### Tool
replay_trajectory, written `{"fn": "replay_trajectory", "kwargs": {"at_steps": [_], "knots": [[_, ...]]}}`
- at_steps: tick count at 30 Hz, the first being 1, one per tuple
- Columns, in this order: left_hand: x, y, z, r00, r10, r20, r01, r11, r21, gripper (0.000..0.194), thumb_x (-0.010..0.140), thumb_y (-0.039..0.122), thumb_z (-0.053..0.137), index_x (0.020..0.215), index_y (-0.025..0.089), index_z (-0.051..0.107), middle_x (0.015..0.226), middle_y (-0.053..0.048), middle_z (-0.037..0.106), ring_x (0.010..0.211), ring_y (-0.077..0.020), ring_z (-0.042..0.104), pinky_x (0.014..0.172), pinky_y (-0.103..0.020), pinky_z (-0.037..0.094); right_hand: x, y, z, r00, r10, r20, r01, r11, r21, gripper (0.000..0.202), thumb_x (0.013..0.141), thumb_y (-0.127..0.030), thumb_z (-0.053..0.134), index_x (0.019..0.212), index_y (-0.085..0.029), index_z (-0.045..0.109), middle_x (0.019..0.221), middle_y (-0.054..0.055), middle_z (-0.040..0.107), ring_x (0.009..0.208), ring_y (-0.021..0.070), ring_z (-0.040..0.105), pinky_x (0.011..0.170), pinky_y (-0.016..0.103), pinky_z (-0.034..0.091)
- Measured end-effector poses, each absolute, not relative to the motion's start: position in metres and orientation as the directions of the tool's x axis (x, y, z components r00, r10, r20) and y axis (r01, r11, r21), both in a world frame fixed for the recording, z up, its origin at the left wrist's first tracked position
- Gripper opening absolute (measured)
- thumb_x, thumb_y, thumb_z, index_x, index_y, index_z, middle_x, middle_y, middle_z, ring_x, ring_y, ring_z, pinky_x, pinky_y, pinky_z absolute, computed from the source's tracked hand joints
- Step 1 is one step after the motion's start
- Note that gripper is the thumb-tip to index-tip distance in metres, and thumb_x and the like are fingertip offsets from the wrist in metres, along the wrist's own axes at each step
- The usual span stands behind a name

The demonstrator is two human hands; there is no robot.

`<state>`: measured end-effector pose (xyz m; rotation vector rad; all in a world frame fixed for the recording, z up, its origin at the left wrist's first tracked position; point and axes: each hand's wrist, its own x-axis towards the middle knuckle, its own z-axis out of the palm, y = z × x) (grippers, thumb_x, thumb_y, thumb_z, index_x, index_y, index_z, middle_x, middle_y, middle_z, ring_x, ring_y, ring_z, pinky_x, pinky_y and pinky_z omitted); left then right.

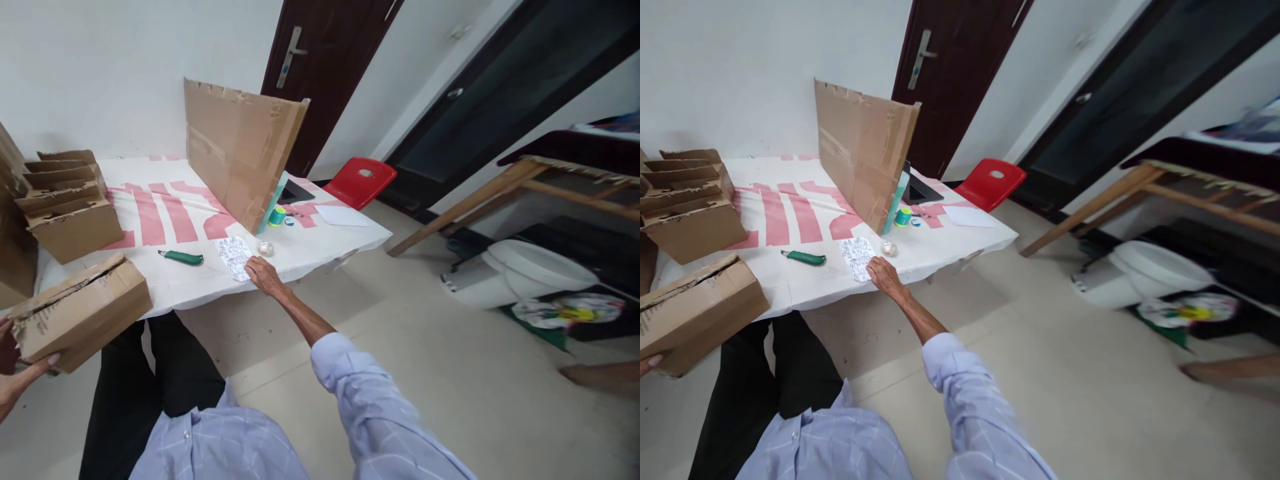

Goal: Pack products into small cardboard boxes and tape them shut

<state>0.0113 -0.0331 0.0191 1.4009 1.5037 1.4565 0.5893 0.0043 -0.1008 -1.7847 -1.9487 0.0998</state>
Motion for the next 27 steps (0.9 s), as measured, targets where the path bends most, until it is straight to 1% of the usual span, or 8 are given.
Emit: {"fn": "replay_trajectory", "kwargs": {"at_steps": [4,8,12,14,18,21,23,27], "knots": [[0.014,-0.038,0.02,-0.206,0.938,0.279,0.255,-0.224,0.941,0.086,0.03,0.016,0.092,0.107,0.037,0.058,0.121,0.003,0.067,0.136,-0.0393,0.057,0.125,-0.066,0.037,0.591,0.003,-0.093,-0.006,0.961,0.277,0.906,0.123,-0.406,0.023,0.097,-0.02,0.05,0.084,-0.02,0.069,0.099,0.01,0.074,0.096,0.0212,0.063,0.093,0.029,0.046],[0.006,-0.041,0.018,-0.066,0.966,0.25,0.271,-0.223,0.936,0.076,0.047,0.028,0.097,0.11,0.043,0.057,0.127,0.007,0.064,0.144,-0.0342,0.052,0.13,-0.062,0.028,0.591,-0.002,-0.084,0.11,0.942,0.316,0.891,0.047,-0.452,0.024,0.095,-0.02,0.046,0.09,-0.02,0.07,0.093,0.009,0.076,0.088,0.021,0.065,0.084,0.03,0.05],[-0.006,-0.044,0.019,-0.022,0.995,0.1,0.36,-0.085,0.929,0.076,0.061,0.05,0.095,0.125,0.043,0.056,0.142,0.003,0.062,0.136,-0.0372,0.058,0.117,-0.065,0.049,0.571,-0.003,-0.073,0.19,0.891,0.412,0.861,0.051,-0.506,0.029,0.094,-0.021,0.041,0.098,-0.018,0.069,0.099,0.012,0.075,0.09,0.0231,0.067,0.082,0.034,0.055],[-0.009,-0.047,0.021,-0.013,0.999,0.048,0.363,-0.04,0.931,0.079,0.062,0.061,0.092,0.129,0.037,0.058,0.15,-0.004,0.06,0.132,-0.0408,0.061,0.109,-0.061,0.056,0.548,-0.001,-0.064,0.166,0.868,0.469,0.83,0.133,-0.541,0.028,0.095,-0.026,0.041,0.099,-0.019,0.069,0.101,0.013,0.074,0.091,0.0242,0.068,0.08,0.036,0.057],[-0.006,-0.052,0.025,0.011,0.989,0.147,0.304,-0.143,0.942,0.079,0.071,0.08,0.076,0.125,0.023,0.067,0.153,-0.015,0.059,0.142,-0.0464,0.053,0.113,-0.056,0.052,0.48,0.004,-0.033,-0.011,0.777,0.629,0.693,0.46,-0.555,0.021,0.099,-0.031,0.052,0.096,-0.022,0.07,0.096,0.009,0.074,0.088,0.023,0.069,0.077,0.036,0.058],[0.0,-0.053,0.026,-0.025,0.986,0.168,0.34,-0.149,0.928,0.063,0.084,0.075,0.066,0.12,0.022,0.07,0.154,-0.013,0.058,0.145,-0.0425,0.05,0.116,-0.055,0.049,0.424,0.003,-0.001,-0.171,0.716,0.677,0.58,0.629,-0.518,0.018,0.102,-0.029,0.055,0.096,-0.023,0.071,0.097,0.008,0.074,0.091,0.0229,0.07,0.083,0.038,0.059],[0.004,-0.054,0.028,0.006,0.987,0.158,0.343,-0.15,0.927,0.059,0.083,0.066,0.073,0.123,0.023,0.069,0.153,-0.012,0.058,0.146,-0.0403,0.05,0.115,-0.054,0.05,0.392,0.002,0.017,-0.257,0.68,0.687,0.52,0.696,-0.495,0.019,0.103,-0.027,0.054,0.098,-0.023,0.072,0.098,0.009,0.074,0.093,0.0232,0.07,0.087,0.039,0.06],[0.007,-0.056,0.027,0.073,0.988,0.138,0.319,-0.154,0.935,0.068,0.079,0.055,0.081,0.137,0.027,0.062,0.156,-0.012,0.055,0.147,-0.0386,0.05,0.11,-0.052,0.054,0.35,0.007,0.038,-0.414,0.608,0.677,0.466,0.781,-0.416,0.02,0.103,-0.023,0.054,0.105,-0.024,0.074,0.105,0.01,0.074,0.103,0.0256,0.07,0.094,0.044,0.06]]}}
